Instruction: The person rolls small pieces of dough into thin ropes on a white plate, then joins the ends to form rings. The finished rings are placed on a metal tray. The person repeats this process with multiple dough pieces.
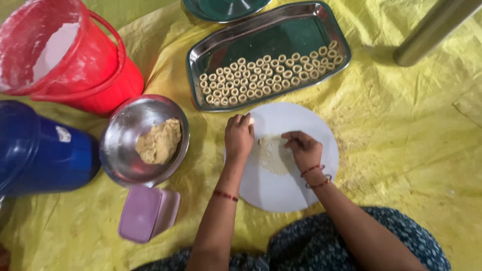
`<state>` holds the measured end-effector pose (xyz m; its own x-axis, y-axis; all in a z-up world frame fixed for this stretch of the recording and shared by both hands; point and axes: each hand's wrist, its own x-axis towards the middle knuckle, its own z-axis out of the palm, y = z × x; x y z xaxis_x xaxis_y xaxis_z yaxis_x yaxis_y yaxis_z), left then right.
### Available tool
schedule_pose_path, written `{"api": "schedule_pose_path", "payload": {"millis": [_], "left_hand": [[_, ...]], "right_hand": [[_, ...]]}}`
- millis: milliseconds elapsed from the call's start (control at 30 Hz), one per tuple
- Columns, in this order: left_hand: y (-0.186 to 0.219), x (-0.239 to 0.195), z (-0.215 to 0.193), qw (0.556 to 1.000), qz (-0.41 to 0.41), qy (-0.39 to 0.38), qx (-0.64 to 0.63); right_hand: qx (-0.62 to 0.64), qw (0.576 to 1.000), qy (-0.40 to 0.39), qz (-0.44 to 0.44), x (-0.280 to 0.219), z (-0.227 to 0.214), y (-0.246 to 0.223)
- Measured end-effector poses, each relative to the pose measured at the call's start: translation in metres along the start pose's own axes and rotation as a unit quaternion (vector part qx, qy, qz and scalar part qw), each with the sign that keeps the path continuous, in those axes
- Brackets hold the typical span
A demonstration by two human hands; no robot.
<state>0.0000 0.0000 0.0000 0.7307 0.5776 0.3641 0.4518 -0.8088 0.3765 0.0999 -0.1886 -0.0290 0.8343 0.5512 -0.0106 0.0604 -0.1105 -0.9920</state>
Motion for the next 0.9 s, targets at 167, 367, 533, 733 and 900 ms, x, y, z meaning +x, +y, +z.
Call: {"api": "schedule_pose_path", "payload": {"millis": [167,367,533,733,900], "left_hand": [[0.02,-0.034,0.003,0.995,-0.039,-0.09,0.006],[0.059,-0.046,0.016,0.989,-0.027,-0.103,0.101],[0.034,0.025,0.029,0.988,-0.012,-0.073,0.137],[0.032,0.001,0.026,0.989,0.024,-0.118,0.084],[0.082,-0.12,-0.025,0.989,0.02,-0.148,0.001]], "right_hand": [[0.246,0.967,0.034,0.051,0.013,-0.006,0.002],[0.317,0.935,0.093,0.126,0.026,-0.018,-0.013],[0.331,0.932,0.081,0.123,0.024,-0.021,-0.018],[0.367,0.914,0.095,0.146,0.032,-0.024,-0.013],[0.355,0.92,0.071,0.152,0.026,-0.015,-0.014]]}}
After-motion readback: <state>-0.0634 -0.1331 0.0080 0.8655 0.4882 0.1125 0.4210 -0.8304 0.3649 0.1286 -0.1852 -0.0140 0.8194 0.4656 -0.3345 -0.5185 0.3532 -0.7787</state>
